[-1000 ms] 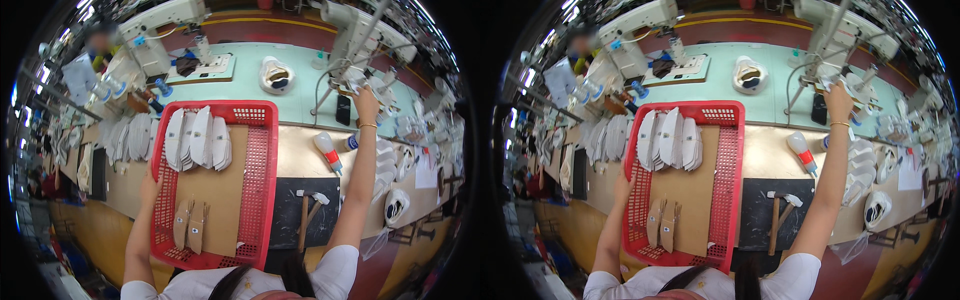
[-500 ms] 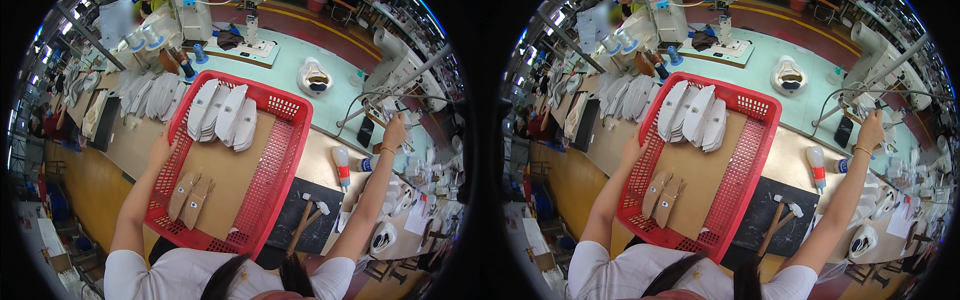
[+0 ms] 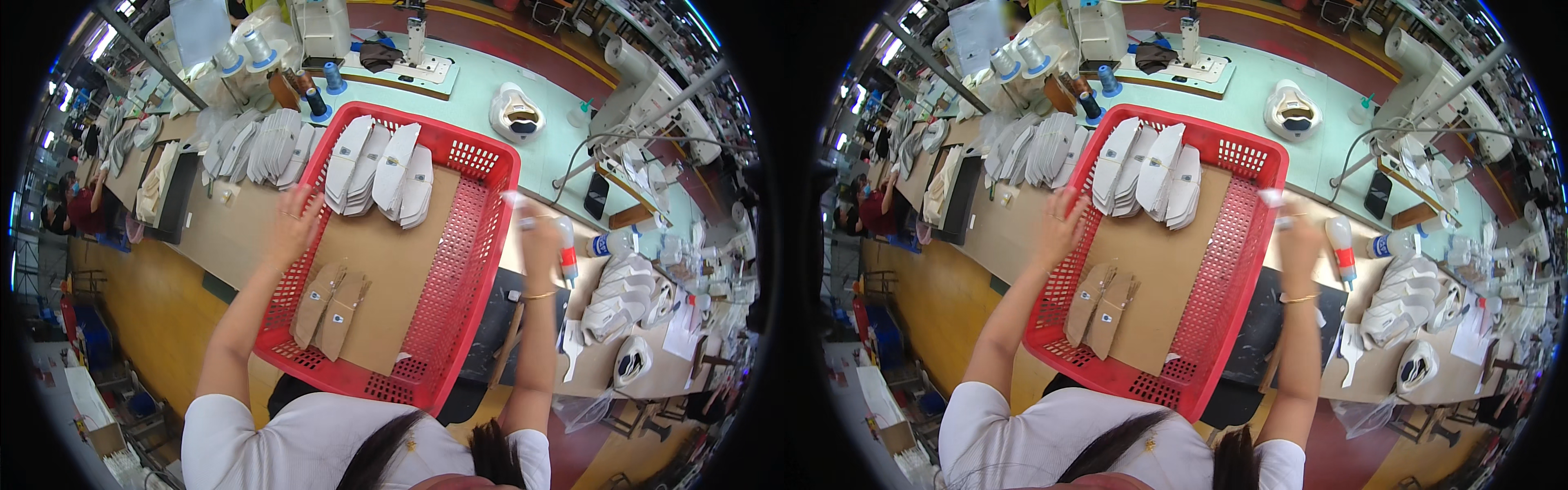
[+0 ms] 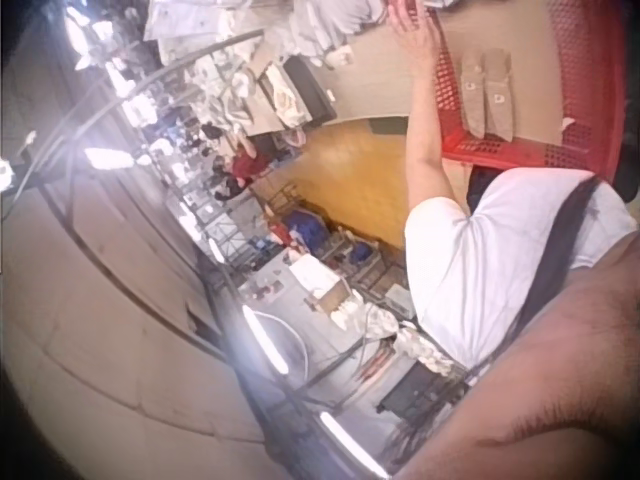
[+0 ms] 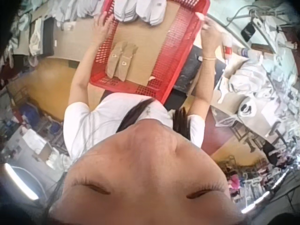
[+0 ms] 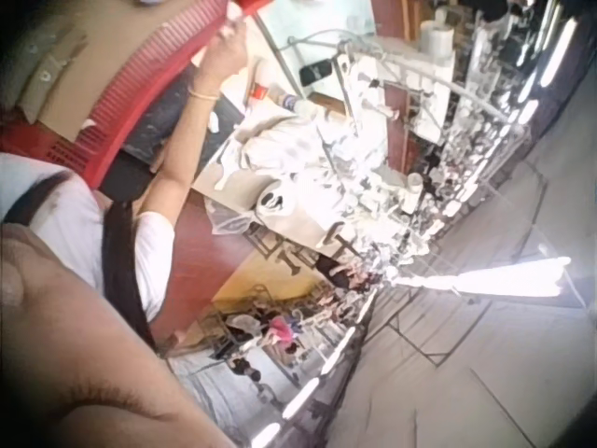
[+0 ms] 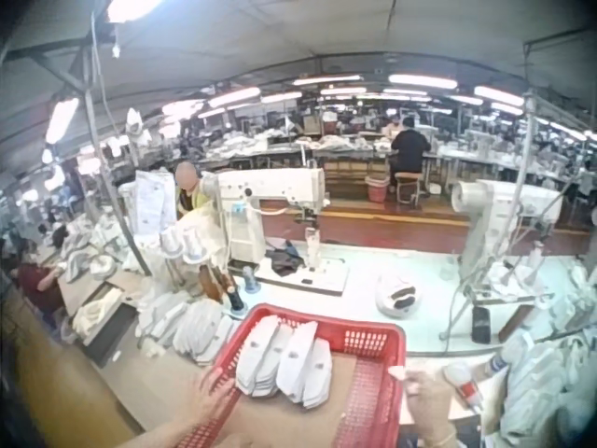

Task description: The person walks through a textile factory, picks up a red basket, and sorts stacks of white fabric parts and cardboard pieces into the basket. They then use a marker to label some of the parts before continuing to organize them.

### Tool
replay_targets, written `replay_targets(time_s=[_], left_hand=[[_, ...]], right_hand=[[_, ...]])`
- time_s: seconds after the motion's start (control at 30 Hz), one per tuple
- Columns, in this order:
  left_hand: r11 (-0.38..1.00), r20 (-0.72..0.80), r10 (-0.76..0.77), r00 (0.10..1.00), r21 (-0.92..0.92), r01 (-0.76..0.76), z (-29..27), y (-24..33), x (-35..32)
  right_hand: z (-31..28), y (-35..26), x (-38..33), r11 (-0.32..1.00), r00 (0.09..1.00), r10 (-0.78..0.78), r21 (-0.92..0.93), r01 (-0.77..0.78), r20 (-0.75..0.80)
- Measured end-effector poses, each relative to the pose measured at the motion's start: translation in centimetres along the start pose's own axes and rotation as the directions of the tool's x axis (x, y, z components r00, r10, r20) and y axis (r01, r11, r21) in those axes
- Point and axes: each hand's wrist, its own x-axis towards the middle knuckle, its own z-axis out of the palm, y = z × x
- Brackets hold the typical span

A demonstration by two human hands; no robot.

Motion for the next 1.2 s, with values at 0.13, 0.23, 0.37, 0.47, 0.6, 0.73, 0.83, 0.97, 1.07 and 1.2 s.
replay_targets(time_s=[0.13,0.23,0.37,0.47,0.6,0.73,0.83,0.97,1.07,1.2], left_hand=[[0.521,0.6,-0.212,0.771,-0.598,0.609,0.0,8.8,-2.7],[-0.481,0.803,-0.048,0.594,-0.54,0.691,0.1,12.6,-5.0],[-0.684,0.82,-0.007,0.572,-0.422,0.596,-0.5,12.0,-8.9],[-0.673,0.823,0.094,0.56,-0.362,0.645,-2.5,9.0,-9.8],[-0.622,0.792,-0.058,0.608,-0.505,0.599,-4.8,5.3,-9.7],[-0.625,0.785,-0.038,0.618,-0.501,0.599,-7.7,3.3,-9.9],[-0.631,0.779,0.022,0.627,-0.476,0.613,-10.3,3.3,-10.0],[-0.611,0.726,0.06,0.685,-0.516,0.6,-12.6,3.0,-10.3],[-0.567,0.707,0.093,0.701,-0.541,0.621,-14.7,2.6,-9.9],[-0.538,0.681,0.117,0.723,-0.568,0.623,-17.0,2.3,-9.6]], right_hand=[[3.8,-10.6,-7.8,0.969,0.901,-0.246,0.124,0.216,0.357],[4.2,-16.1,-11.5,0.941,0.741,-0.266,-0.002,0.339,0.616],[3.9,-20.2,-15.7,0.949,0.696,-0.276,0.071,0.308,0.663],[3.7,-22.5,-17.3,0.962,0.654,-0.251,0.112,0.247,0.714],[2.4,-25.9,-15.8,0.952,0.886,-0.214,0.29,0.095,0.412],[-0.3,-24.9,-12.7,0.908,0.987,-0.036,0.418,-0.032,0.155],[-1.6,-26.6,-12.5,0.168,0.762,0.479,0.806,-0.567,0.437],[-1.5,-28.5,-12.4,-0.203,0.767,0.35,0.843,-0.498,0.538],[-1.5,-30.6,-13.4,-0.335,0.835,0.125,0.815,-0.472,0.535],[-2.0,-33.4,-13.2,0.058,0.861,0.137,0.864,-0.5,0.489]])
